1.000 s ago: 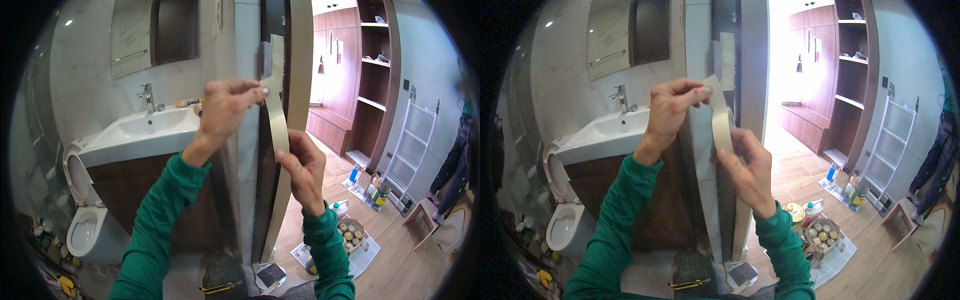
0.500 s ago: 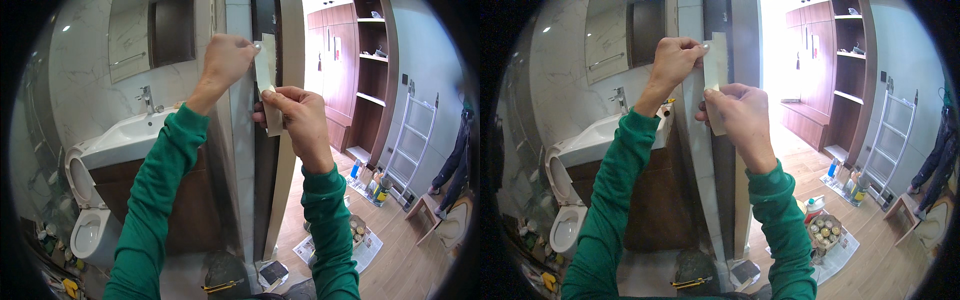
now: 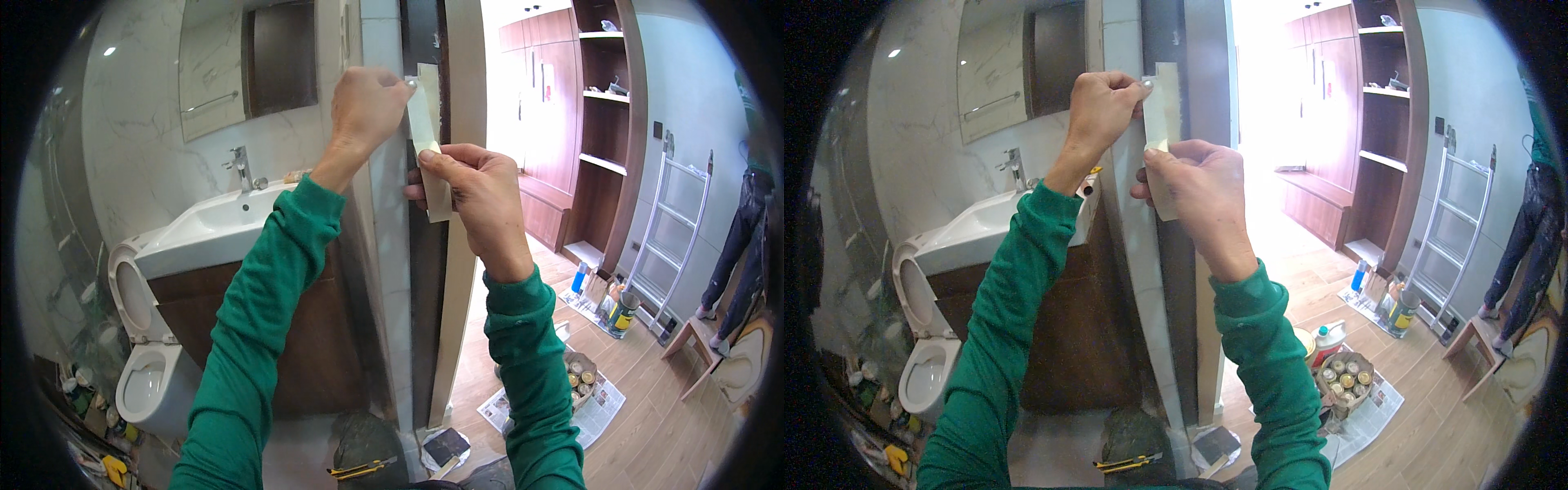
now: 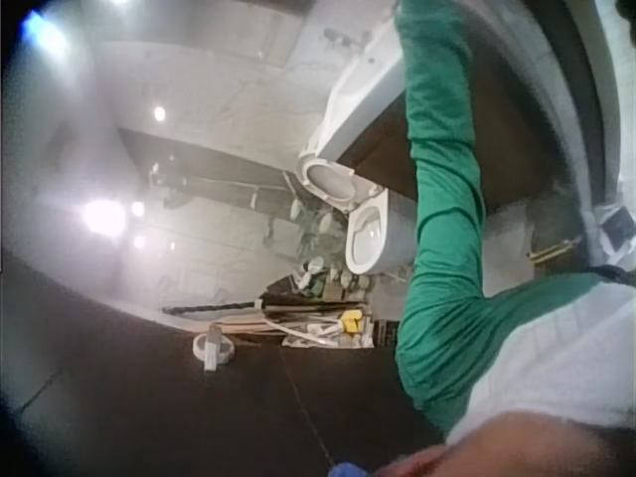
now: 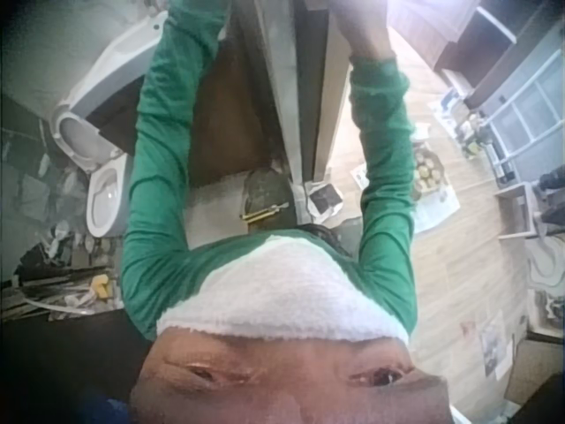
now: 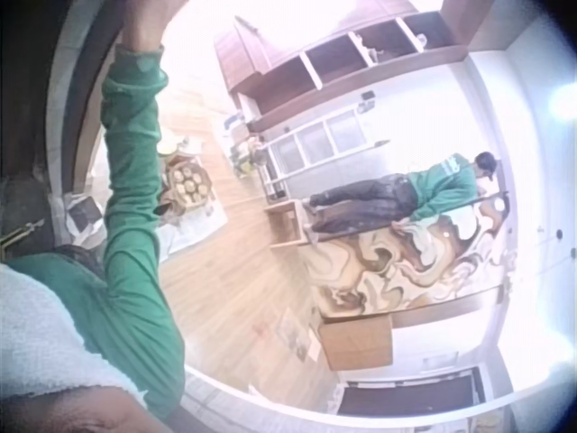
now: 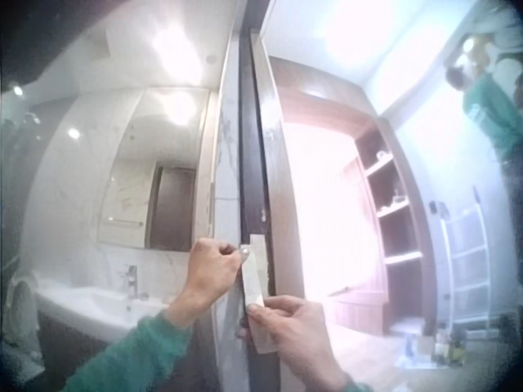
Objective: The person applies masking tape to a vertical wall edge in a bathroom, using a utility knife to cut and smooth each piece. They repeatedly measure, cut, and press tape segments along the edge, preparing the surface for painting or finishing.
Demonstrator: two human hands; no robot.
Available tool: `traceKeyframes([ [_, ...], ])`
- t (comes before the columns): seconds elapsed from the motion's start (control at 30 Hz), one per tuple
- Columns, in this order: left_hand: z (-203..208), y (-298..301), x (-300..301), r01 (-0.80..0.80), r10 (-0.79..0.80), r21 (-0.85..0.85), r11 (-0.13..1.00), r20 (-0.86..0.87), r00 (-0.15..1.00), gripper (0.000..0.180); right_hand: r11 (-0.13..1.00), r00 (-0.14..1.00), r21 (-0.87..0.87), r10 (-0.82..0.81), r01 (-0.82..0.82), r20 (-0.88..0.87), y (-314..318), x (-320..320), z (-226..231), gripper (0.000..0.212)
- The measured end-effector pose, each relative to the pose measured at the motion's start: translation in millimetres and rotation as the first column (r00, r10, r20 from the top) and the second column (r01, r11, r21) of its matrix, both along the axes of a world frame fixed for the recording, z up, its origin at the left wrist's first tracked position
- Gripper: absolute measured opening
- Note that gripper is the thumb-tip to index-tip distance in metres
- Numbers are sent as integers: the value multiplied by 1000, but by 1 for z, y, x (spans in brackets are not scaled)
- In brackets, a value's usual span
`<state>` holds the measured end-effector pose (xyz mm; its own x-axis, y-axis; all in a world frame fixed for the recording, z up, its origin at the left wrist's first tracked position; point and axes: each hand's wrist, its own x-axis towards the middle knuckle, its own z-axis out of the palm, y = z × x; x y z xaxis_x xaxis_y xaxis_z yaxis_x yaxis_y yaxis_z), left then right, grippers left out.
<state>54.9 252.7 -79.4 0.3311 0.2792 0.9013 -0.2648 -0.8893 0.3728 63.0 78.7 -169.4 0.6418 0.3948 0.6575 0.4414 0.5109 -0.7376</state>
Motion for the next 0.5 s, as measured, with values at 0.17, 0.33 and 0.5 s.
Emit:
traceKeyframes([
  [0.17, 3, 0, 2, -7, 6, -27, 1000, -6, 1000, 32, 1000, 999, -9, -20, 20, 26, 3, 2, 0, 32],
  [0.33, 2, -2, 1, -32, 32, -25, 999, -2, 999, 33, 999, 999, 19, 37, -37, 14, 2, 3, -1, 33],
  [0.5, 2, -2, 2, -59, 59, -18, 998, 5, 998, 35, 999, 999, 18, 51, -52, 15, 3, 4, 0, 34],
])
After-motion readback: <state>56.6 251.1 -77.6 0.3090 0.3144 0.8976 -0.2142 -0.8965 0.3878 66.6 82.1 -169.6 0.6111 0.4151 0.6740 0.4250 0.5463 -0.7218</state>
